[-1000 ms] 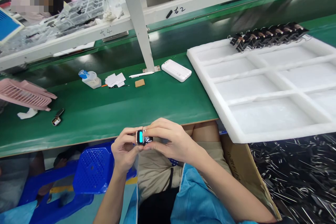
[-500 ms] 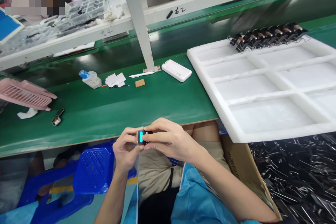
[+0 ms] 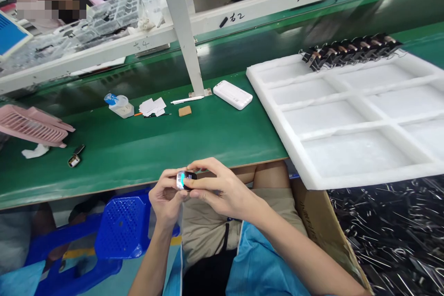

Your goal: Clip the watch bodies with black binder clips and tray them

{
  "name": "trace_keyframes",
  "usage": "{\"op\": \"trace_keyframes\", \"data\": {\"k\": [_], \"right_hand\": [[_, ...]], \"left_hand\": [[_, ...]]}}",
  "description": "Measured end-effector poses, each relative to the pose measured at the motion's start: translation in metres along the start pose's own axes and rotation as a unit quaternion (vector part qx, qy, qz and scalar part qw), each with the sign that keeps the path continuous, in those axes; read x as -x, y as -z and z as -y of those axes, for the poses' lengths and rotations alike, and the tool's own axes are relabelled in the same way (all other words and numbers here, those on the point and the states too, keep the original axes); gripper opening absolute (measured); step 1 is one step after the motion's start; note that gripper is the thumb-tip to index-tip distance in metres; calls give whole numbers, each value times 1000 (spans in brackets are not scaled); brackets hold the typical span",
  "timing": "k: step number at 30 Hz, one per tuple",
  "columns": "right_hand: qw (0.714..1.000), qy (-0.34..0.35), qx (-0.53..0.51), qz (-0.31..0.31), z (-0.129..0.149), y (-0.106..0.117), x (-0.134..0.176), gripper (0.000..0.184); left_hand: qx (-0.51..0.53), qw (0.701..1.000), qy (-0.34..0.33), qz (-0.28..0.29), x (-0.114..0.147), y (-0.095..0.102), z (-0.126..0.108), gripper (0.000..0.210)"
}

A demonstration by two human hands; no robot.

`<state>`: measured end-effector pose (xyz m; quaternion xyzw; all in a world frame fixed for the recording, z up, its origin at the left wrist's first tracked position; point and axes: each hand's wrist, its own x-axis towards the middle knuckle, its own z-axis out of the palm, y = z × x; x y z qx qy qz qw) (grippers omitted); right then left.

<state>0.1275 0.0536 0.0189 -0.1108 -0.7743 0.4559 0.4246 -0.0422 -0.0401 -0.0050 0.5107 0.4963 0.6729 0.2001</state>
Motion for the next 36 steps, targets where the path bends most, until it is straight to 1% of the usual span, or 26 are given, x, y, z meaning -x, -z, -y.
{"op": "trace_keyframes", "data": {"k": [1, 2, 3, 4, 5, 6, 7, 8, 9, 10, 12, 14, 15, 17, 19, 21, 23, 25, 27, 29, 32, 36], "right_hand": [[996, -62, -54, -25, 1, -5, 2, 16], [982, -132, -121, -54, 2, -9, 3, 16], [956, -203, -199, -77, 3, -13, 4, 20], [917, -270, -283, -83, 4, -16, 4, 28], [870, -324, -364, -69, 5, -17, 4, 38], [825, -364, -431, -38, 6, -17, 4, 45], [787, -390, -478, -5, 7, -17, 4, 48], [764, -403, -503, 20, 8, -15, 3, 48], [757, -405, -513, 28, 9, -14, 2, 48], [761, -401, -509, 21, 9, -12, 2, 48], [786, -389, -481, -9, 11, -7, 0, 49], [818, -384, -427, -27, 15, -1, -2, 49], [841, -379, -384, -34, 17, 3, -3, 47], [896, -354, -265, -40, 23, 9, -6, 37], [946, -294, -131, -40, 28, 14, -9, 24], [976, -213, -24, -43, 31, 16, -11, 12], [987, -140, 39, -64, 32, 14, -11, 7], [989, -96, 63, -93, 32, 10, -10, 7], [988, -77, 64, -117, 33, 7, -9, 7], [988, -63, 64, -127, 34, 6, -8, 7], [988, -42, 70, -129, 37, 6, -10, 7], [989, -35, 78, -123, 40, 7, -12, 7]], "left_hand": [[-11, 1000, -13, 1, 0, 0, -1, 18], [-23, 999, -28, 5, -1, 0, -2, 16], [-34, 998, -47, 11, -1, 0, -4, 14], [-44, 996, -70, 19, -2, 0, -6, 12], [-55, 994, -95, 28, -3, 0, -7, 12], [-64, 990, -122, 38, -4, 1, -9, 12], [-73, 985, -149, 48, -6, 1, -10, 13], [-80, 980, -174, 55, -7, 1, -11, 13], [-86, 975, -193, 61, -9, 1, -11, 11], [-92, 972, -207, 67, -10, 2, -11, 10], [-101, 968, -213, 85, -13, 3, -10, 10], [-97, 972, -186, 110, -15, 6, -8, 13], [-89, 977, -156, 118, -15, 8, -8, 16], [-75, 988, -70, 113, -15, 10, -8, 20], [-79, 992, 8, 102, -16, 11, -9, 22], [-90, 990, 39, 98, -17, 8, -12, 20], [-89, 992, 43, 84, -18, 4, -15, 14], [-76, 994, 49, 57, -18, -2, -18, 12], [-62, 996, 56, 37, -18, -7, -20, 13], [-47, 997, 58, 23, -18, -11, -21, 15], [-35, 997, 62, 10, -17, -13, -21, 17], [-34, 997, 74, 2, -15, -12, -21, 20]]}}
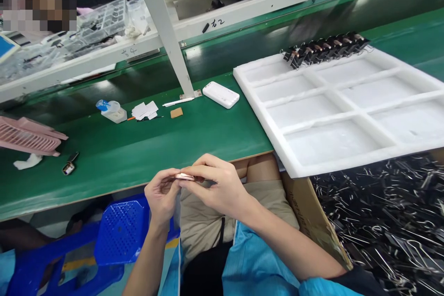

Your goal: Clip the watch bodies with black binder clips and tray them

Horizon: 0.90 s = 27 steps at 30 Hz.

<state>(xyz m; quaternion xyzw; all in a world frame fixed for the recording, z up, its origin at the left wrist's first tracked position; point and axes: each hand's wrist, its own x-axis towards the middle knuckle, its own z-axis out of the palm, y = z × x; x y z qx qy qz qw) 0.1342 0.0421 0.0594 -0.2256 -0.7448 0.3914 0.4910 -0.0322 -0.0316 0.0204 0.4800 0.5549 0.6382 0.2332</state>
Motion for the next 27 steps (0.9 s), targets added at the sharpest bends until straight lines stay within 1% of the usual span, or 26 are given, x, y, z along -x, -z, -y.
{"op": "trace_keyframes", "data": {"k": [4, 9, 14, 16, 18, 21, 24, 26, 27], "right_hand": [[1000, 12, 13, 6, 2, -2, 0, 9], [999, 24, 28, -8, 1, -5, 1, 9], [998, 6, 55, -10, -2, -6, 0, 11], [997, 17, 64, -25, -3, -9, 1, 12], [995, 27, 76, -60, -1, -12, 2, 13], [990, 16, 89, -109, 3, -18, 4, 11], [987, 21, 101, -121, 9, -22, 6, 14], [983, 51, 124, -124, 12, -24, 6, 15], [980, 67, 138, -124, 13, -25, 6, 15]], "left_hand": [[12, 1000, 6, -3, 1, 1, 1, 21], [38, 999, 18, -6, 3, 0, 1, 18], [53, 997, 50, -23, 5, -2, -3, 26], [42, 997, 59, -36, 7, -4, -6, 27], [28, 996, 64, -57, 9, -7, -10, 27], [12, 994, 69, -87, 14, -13, -16, 28], [8, 991, 75, -109, 19, -17, -22, 29], [29, 990, 78, -113, 21, -17, -24, 29], [50, 990, 78, -107, 21, -16, -24, 29]]}}
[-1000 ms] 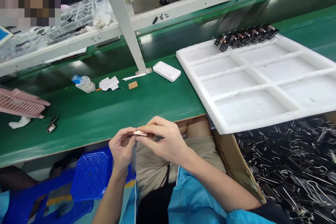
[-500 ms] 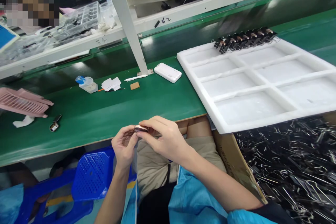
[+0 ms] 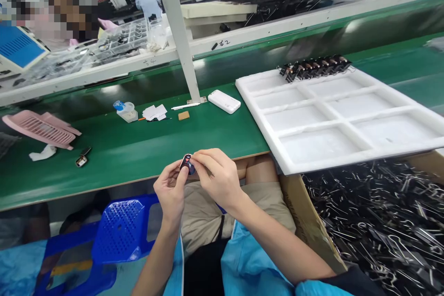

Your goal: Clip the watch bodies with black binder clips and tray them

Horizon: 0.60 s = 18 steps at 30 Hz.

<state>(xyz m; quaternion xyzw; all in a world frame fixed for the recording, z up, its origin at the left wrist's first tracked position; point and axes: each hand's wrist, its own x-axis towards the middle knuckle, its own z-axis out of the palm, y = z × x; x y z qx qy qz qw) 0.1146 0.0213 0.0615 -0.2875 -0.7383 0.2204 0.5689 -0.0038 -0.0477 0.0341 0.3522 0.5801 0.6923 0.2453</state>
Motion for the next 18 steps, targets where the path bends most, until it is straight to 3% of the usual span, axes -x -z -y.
{"op": "trace_keyframes", "data": {"k": [3, 7, 12, 15, 18], "right_hand": [[1000, 20, 15, 14, 5, 0, -1, 15], [998, -7, -1, 55, 14, 3, -1, 12], [997, -17, -12, 80, 27, 8, 0, 11], [989, -97, -70, 90, 35, 10, -1, 8], [944, -242, -193, 117, 40, 12, -4, 14]], "left_hand": [[78, 995, -14, 56, -4, 6, 1, 30], [140, 980, -60, 127, -10, 14, 4, 46], [159, 976, -67, 130, -9, 19, 1, 62], [181, 975, -43, 121, -5, 20, -1, 62], [212, 969, -14, 123, -3, 20, -4, 60]]}}
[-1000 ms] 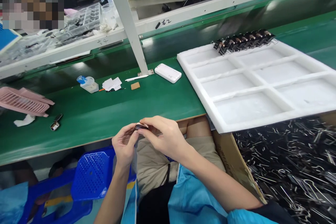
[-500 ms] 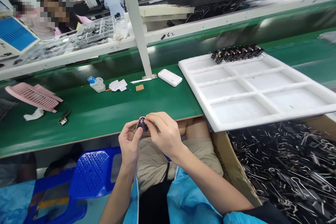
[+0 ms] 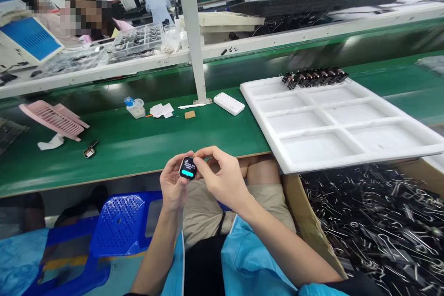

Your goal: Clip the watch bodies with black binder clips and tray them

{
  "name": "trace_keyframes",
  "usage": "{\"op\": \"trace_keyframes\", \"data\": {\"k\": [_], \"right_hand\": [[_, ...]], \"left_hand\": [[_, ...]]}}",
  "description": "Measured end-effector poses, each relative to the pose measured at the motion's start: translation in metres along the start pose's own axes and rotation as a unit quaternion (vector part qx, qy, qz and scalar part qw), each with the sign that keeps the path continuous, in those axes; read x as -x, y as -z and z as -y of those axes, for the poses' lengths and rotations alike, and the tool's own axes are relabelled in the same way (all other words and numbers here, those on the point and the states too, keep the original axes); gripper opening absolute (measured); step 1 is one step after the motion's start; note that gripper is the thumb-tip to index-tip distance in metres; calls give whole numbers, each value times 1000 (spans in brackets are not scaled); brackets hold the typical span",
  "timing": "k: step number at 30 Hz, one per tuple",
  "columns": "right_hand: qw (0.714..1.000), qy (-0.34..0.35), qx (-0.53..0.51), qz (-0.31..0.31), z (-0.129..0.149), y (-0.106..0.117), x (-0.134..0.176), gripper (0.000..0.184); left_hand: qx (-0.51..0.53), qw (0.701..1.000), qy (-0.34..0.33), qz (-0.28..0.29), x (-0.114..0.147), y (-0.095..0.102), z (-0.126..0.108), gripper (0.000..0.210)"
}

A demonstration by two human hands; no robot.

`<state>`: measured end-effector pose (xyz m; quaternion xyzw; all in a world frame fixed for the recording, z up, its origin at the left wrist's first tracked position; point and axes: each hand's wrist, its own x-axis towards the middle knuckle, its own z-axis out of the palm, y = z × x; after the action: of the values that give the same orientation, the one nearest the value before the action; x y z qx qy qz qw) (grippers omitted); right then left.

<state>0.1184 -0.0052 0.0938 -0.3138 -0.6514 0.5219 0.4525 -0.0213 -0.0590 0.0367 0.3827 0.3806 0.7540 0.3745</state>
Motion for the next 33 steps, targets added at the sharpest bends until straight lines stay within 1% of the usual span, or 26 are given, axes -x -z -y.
{"op": "trace_keyframes", "data": {"k": [1, 2, 3, 6, 7, 10, 12, 15, 18, 23, 27, 33], "right_hand": [[999, -31, -34, 10, 2, 1, -1, 17], [997, -48, -51, 11, 3, 3, -2, 20], [997, -51, -54, 5, 5, 5, -3, 21], [998, -31, -44, -27, 9, 9, -5, 24], [998, -32, -52, -24, 10, 9, -5, 23], [995, -57, -78, 15, 13, 4, -5, 19], [995, -64, -74, 19, 12, -2, -3, 15], [997, -55, -61, 6, 10, -9, -2, 11], [998, -47, -50, 6, 7, -12, -2, 8], [997, -46, -56, 27, 5, -10, -7, 7], [997, -42, -53, 36, 4, -9, -8, 8], [999, 5, 5, 37, 3, -8, -3, 3]], "left_hand": [[13, 1000, 6, 0, 0, 0, -1, 59], [27, 1000, 13, 0, 1, 0, -1, 58], [41, 999, 20, -1, 1, 0, -1, 58], [85, 995, 46, -8, 1, 0, 1, 60], [100, 993, 56, -9, 1, 1, 2, 61], [132, 988, 79, -12, 2, 2, 6, 62], [137, 986, 87, -20, 3, 3, 9, 64], [130, 986, 96, -35, 3, 5, 12, 67], [132, 985, 100, -42, 2, 6, 12, 67], [141, 983, 105, -47, 1, 6, 11, 65], [152, 982, 104, -34, 1, 7, 11, 61], [159, 982, 102, -31, 2, 6, 10, 60]]}}
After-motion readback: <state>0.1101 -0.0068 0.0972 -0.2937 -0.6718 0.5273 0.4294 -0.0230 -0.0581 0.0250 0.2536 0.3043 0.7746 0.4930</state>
